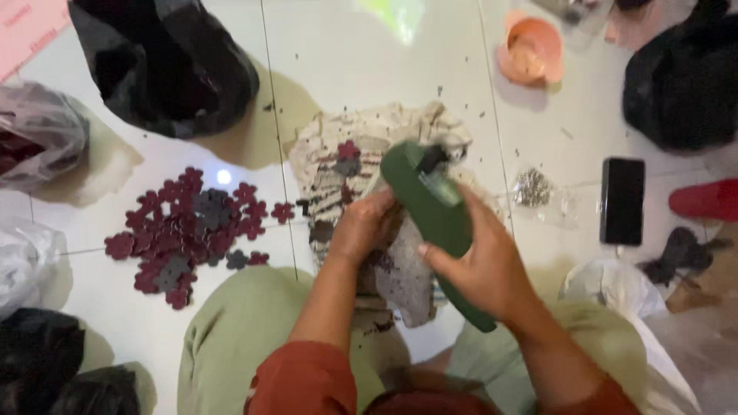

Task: The person sits on the floor holding a green shoe last with fabric wrapped over it, and attaches dark red and gray flower-shaped fabric cutouts to the fabric using a small pin-like tool, pressing each flower into place one at a time while gathering more cutouts from the pile beside them.

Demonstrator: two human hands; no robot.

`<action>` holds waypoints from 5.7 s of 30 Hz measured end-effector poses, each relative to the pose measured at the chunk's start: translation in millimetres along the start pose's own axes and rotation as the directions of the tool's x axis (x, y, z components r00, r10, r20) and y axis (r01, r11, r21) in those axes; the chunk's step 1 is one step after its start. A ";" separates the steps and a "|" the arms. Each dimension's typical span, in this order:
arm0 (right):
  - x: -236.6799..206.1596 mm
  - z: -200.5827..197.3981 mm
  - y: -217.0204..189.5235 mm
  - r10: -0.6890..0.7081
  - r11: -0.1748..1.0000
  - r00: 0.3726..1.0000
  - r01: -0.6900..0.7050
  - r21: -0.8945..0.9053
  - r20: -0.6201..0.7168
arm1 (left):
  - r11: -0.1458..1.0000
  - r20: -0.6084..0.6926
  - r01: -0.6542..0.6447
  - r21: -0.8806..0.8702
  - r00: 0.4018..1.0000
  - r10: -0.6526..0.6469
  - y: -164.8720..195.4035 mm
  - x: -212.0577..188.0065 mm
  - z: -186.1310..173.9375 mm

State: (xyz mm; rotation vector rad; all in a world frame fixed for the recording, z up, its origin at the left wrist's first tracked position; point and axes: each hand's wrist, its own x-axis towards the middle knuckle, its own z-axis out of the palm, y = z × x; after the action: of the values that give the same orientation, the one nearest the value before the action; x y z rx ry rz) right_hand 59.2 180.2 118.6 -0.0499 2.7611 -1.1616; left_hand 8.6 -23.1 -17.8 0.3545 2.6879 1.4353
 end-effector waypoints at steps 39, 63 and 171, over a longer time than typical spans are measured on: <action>-7.7 15.5 48.3 0.086 0.987 0.995 -0.078 -0.144 0.051 | 0.577 -0.102 0.119 -0.808 0.937 -0.335 -6.5 14.8 8.4; 3.8 12.5 61.1 0.212 0.970 0.977 -0.214 0.117 0.033 | 0.954 -0.137 0.101 0.284 0.989 -0.064 37.9 6.5 -28.8; 62.9 20.2 114.5 0.163 0.984 0.964 -0.175 0.040 0.212 | 0.405 -0.201 -0.044 -0.913 0.913 -0.354 -3.9 14.9 29.2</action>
State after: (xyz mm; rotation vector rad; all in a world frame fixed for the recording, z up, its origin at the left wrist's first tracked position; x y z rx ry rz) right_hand 2.9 240.6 15.4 0.0657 2.4935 -1.1227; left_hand -1.5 2.0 -36.7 -0.3041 1.5401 2.7800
